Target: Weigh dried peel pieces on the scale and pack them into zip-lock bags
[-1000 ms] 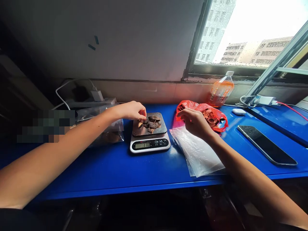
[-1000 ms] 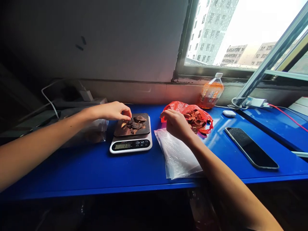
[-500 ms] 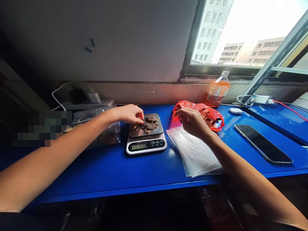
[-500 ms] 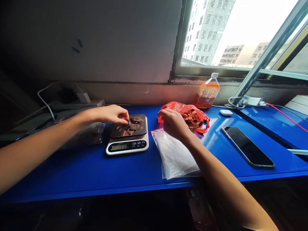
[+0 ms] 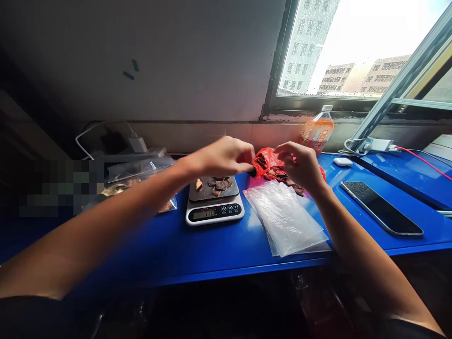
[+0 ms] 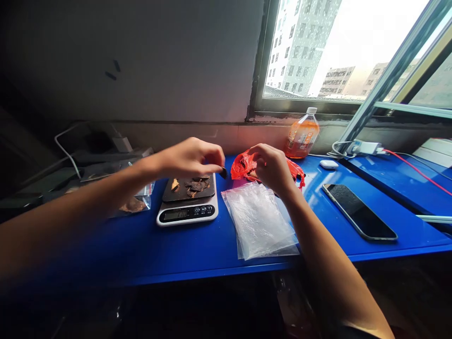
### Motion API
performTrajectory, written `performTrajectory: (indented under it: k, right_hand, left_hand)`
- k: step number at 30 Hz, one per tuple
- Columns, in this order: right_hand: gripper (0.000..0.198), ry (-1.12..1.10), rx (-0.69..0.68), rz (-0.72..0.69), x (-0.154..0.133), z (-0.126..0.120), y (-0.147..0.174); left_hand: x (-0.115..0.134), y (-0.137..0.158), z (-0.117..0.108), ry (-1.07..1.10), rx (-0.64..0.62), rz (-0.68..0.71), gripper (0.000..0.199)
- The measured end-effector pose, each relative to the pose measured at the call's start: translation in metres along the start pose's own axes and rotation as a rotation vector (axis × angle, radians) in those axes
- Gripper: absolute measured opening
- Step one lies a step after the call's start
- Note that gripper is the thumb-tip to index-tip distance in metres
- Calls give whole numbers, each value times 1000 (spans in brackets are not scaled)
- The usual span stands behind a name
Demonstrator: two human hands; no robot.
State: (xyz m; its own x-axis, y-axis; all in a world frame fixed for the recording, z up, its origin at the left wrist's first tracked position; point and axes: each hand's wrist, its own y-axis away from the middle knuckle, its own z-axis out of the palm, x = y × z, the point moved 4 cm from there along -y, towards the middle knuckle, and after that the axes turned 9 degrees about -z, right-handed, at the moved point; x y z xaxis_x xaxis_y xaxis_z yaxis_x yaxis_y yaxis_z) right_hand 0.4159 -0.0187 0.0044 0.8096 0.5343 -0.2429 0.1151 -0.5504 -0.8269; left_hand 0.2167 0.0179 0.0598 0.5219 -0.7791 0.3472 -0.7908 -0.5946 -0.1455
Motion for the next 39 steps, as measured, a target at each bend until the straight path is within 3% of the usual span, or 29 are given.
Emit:
performTrajectory:
  k: [2,6,9,13,17,20,22,25,28,30,33,36,39]
  right_hand:
    - [39,14,51,61,17,-10,0]
    - [35,40,149,184,50,-26,6]
    - [33,34,160,235,63,-28,9]
    - [32,15,-49,259,65,-11,12]
    - [20,41,-296,158,65,12,15]
    - [18,105,-412,144,71,23,20]
    - [21,147,-419,155,74,26,21]
    - [50,128,-362,102,70,28,19]
    - [66,76,-279,36,63,29,17]
    - [61,69,-221,27,62,30,16]
    - [36,94,-217,48,67,32,13]
    - [20,152,-394,67,77,42,4]
    - [13,151,-544,72,87,55,-8]
  left_hand:
    - [31,-23,30,-56,-82,143,12]
    - [43,-76,77,-168,-49,51,22]
    - [27,-109,86,-220,5,-48,28]
    - [3,-127,73,-341,-17,-101,27]
    - [-8,-115,52,-477,-59,-59,28]
    - [-7,-93,43,-535,-22,-43,24]
    - [-1,-77,47,-543,15,-20,29]
    - [9,-58,63,-530,46,67,47]
    - [7,-52,69,-498,100,70,41]
    - [-5,-55,60,-462,148,-5,40]
    - [-29,-61,41,-385,193,-113,39]
    - [-42,-61,28,-295,200,-143,34]
    - [-41,-53,28,-234,156,-97,30]
